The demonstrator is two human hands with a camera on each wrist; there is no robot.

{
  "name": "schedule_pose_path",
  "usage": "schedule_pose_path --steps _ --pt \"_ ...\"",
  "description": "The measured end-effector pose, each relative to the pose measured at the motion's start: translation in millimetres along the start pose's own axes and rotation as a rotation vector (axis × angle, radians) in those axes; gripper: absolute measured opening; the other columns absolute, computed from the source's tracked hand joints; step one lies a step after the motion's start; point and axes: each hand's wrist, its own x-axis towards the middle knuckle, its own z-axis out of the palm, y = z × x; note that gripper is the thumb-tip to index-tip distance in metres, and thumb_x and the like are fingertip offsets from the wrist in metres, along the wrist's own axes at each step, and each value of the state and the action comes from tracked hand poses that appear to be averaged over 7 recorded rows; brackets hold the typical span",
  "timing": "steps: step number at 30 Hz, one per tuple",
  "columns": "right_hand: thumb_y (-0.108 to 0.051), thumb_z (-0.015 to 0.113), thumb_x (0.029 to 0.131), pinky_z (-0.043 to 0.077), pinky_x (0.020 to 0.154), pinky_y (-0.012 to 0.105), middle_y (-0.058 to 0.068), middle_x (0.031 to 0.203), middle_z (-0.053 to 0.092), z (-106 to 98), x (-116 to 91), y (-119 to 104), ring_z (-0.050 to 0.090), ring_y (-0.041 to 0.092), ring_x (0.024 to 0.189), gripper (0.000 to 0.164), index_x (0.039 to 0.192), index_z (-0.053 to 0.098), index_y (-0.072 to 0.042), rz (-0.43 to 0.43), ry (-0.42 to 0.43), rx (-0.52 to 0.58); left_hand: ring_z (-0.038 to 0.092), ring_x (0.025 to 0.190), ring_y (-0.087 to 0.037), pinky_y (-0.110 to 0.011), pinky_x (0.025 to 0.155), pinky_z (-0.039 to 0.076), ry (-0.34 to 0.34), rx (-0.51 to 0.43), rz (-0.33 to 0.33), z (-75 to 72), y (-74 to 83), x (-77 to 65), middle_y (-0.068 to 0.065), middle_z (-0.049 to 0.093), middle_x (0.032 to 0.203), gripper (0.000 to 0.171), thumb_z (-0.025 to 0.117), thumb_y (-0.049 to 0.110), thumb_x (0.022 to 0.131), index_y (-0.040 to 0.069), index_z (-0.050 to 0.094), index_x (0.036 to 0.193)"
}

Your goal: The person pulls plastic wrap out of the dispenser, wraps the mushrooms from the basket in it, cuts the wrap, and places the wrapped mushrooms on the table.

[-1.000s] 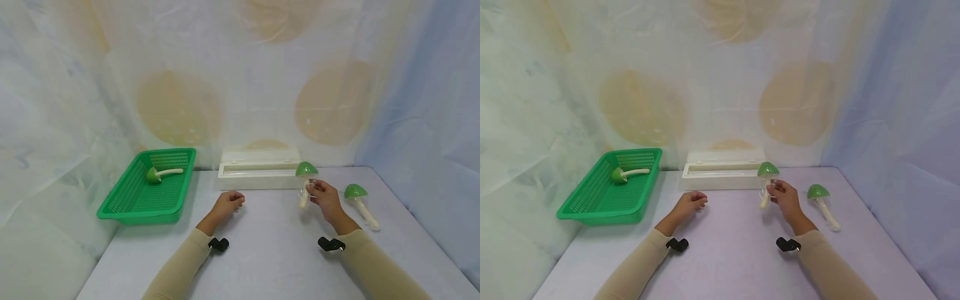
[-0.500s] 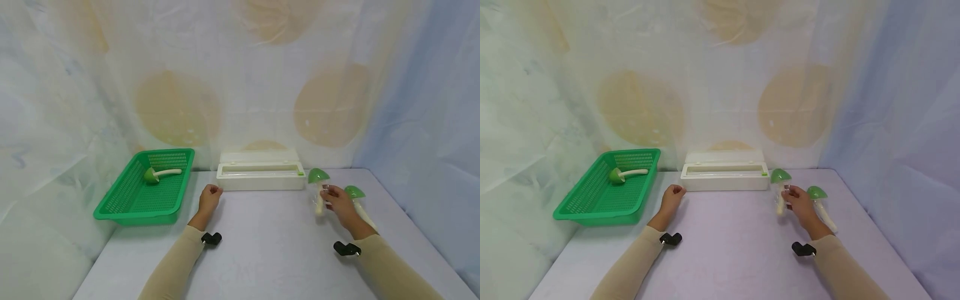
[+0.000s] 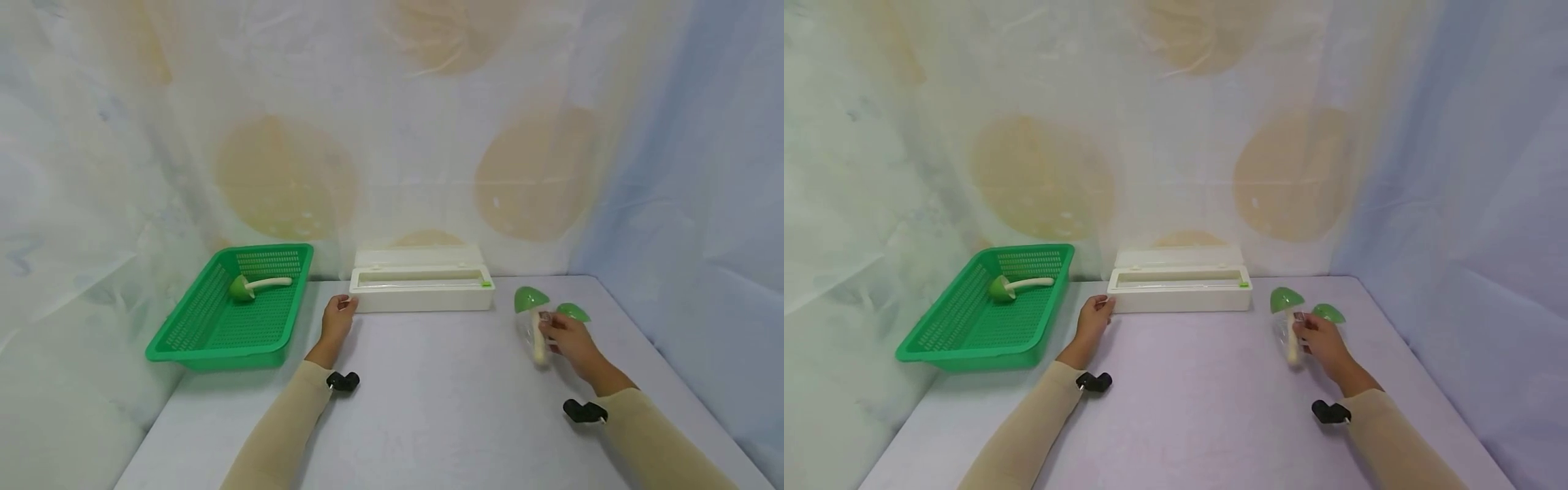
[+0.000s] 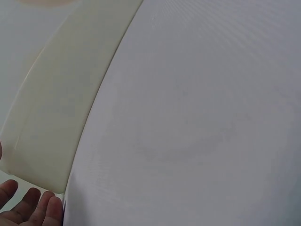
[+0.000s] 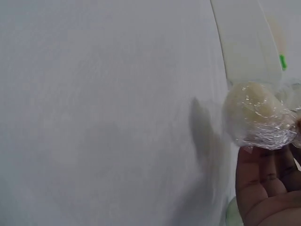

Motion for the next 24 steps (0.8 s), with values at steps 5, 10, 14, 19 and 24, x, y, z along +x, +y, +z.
schedule_pose_path --steps 5,10,14,19,24 --pt "-0.036 0.044 0.104 0.047 0.091 0.043 0.033 0.148 0.029 -9 -3 5 0.045 0.04 0.122 0.067 0.147 0.025 0.011 0.038 -0.06 -0.073 0.057 0.108 -0.03 -0.042 0.09 0.047 -0.009 0.001 -0.003 3.0 -2.3 6.4 -0.018 0.059 0.12 0.043 0.061 0.03 0.098 0.0 0.056 0.128" --pt "-0.038 0.043 0.104 0.046 0.09 0.044 0.034 0.149 0.026 -15 -7 10 0.041 0.043 0.125 0.07 0.148 0.021 0.011 0.068 -0.073 -0.138 0.059 0.1 -0.028 -0.039 0.084 0.049 -0.012 -0.028 0.007 3.9 -3.3 10.0 -0.017 0.061 0.114 0.042 0.062 0.031 0.097 0.002 0.056 0.128" --pt "-0.032 0.046 0.104 0.047 0.075 0.035 0.027 0.12 0.052 -14 -10 12 0.053 0.03 0.099 0.056 0.14 0.039 0.01 0.058 -0.044 -0.169 0.057 0.101 -0.028 -0.039 0.084 0.048 -0.013 -0.052 0.033 3.4 -2.2 10.4 -0.017 0.06 0.115 0.045 0.063 0.033 0.096 0.007 0.055 0.132" --pt "-0.029 0.049 0.103 0.045 0.066 0.034 0.013 0.094 0.055 -14 -10 15 0.051 0.022 0.082 0.045 0.122 0.051 0.011 0.024 -0.036 -0.246 0.055 0.109 -0.028 -0.04 0.088 0.047 0.005 -0.077 0.043 2.7 -2.9 12.5 -0.016 0.058 0.126 0.046 0.063 0.035 0.096 0.011 0.057 0.134" --pt "-0.038 0.055 0.099 0.05 0.074 0.042 0.03 0.116 0.058 -17 -11 9 0.058 0.037 0.096 0.065 0.132 0.044 0.017 -0.03 -0.032 -0.433 0.054 0.111 -0.027 -0.04 0.09 0.045 -0.029 -0.183 0.036 0.9 -1.4 14.4 -0.016 0.056 0.129 0.046 0.062 0.026 0.097 0.011 0.053 0.14"
